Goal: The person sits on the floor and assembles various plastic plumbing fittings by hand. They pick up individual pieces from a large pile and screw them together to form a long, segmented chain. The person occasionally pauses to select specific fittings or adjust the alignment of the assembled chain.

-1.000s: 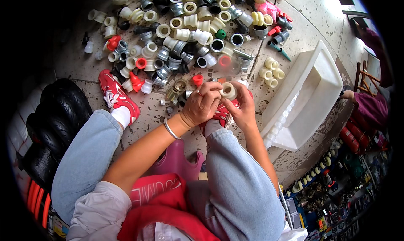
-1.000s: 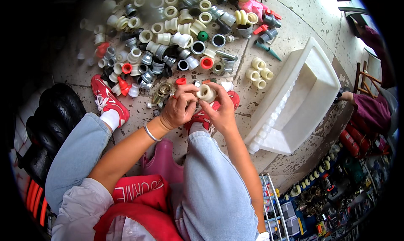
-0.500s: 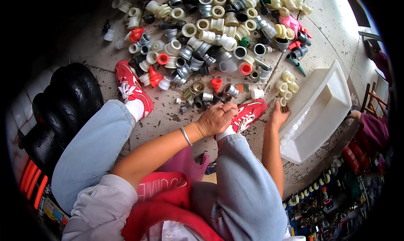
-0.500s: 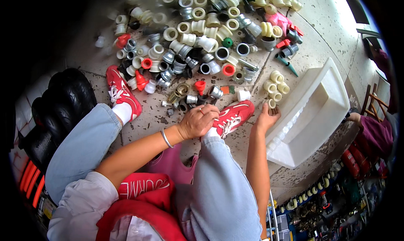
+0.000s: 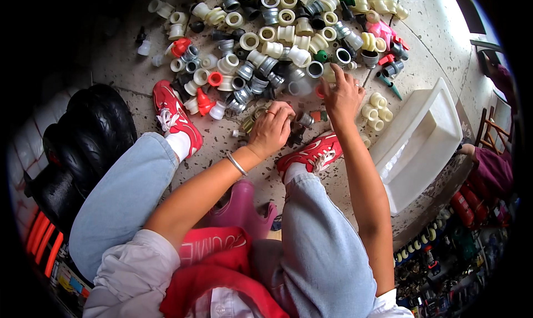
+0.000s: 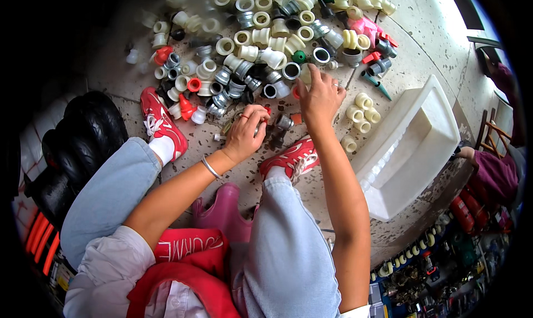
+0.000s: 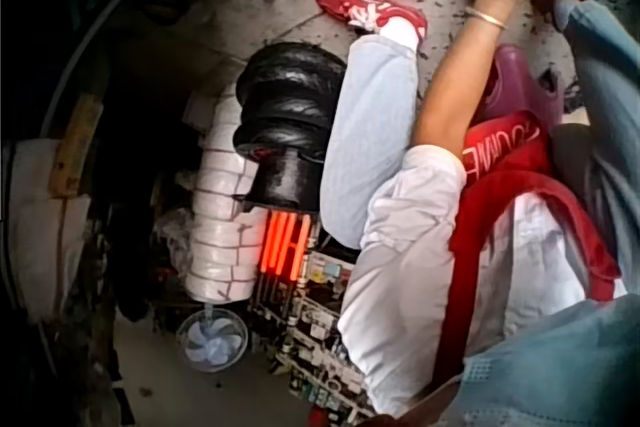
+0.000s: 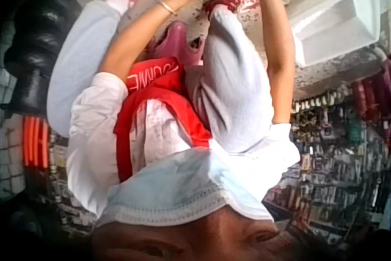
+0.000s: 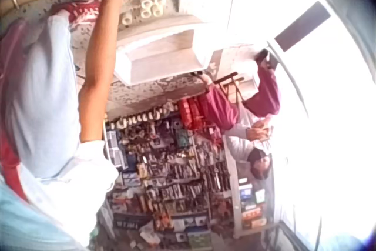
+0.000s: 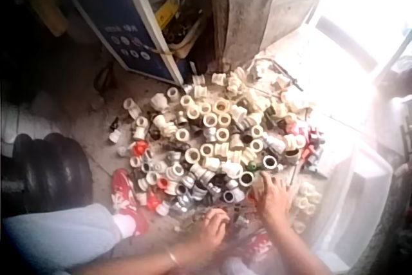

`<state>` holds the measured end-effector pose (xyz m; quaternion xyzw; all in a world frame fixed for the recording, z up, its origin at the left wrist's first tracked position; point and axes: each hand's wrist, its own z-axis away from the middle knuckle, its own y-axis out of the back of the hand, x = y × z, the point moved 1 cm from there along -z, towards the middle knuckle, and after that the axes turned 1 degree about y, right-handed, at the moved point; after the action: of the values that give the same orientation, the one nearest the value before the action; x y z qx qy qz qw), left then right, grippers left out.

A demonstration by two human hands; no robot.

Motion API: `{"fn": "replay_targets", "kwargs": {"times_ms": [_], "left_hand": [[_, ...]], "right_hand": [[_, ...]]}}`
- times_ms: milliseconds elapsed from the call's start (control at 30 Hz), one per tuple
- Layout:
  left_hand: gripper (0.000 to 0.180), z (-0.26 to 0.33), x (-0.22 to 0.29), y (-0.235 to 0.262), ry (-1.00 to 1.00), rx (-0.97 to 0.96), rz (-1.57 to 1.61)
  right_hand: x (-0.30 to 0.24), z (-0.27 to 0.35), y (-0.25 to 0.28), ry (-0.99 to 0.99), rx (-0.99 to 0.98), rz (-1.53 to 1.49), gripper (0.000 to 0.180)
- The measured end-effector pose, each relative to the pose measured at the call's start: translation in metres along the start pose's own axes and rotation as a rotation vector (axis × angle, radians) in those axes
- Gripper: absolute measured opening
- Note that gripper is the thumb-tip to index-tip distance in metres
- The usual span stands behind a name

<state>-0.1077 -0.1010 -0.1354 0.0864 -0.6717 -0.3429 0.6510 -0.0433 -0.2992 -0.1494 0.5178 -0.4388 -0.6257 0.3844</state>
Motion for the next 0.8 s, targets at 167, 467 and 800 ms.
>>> {"fn": "replay_targets", "kwargs": {"times_ms": [167, 467, 800], "left_hand": [[0.030, -0.005, -0.005, -0.005, 0.122, -0.018, 0.021], [0.059, -0.031, 0.003, -0.025, 0.322, -0.243, -0.216], [0.032, -0.039, -0.003, -0.033, 0.450, 0.007, -0.002]], "right_hand": [[0.009, 0.007, -0.002, -0.014, -0.053, -0.120, 0.038], [-0.003, 0.067, 0.034, -0.238, 0.142, -0.795, 0.054], [0.052, 0.196, 0.018, -1.086, 0.340, -0.707, 0.028]]}}
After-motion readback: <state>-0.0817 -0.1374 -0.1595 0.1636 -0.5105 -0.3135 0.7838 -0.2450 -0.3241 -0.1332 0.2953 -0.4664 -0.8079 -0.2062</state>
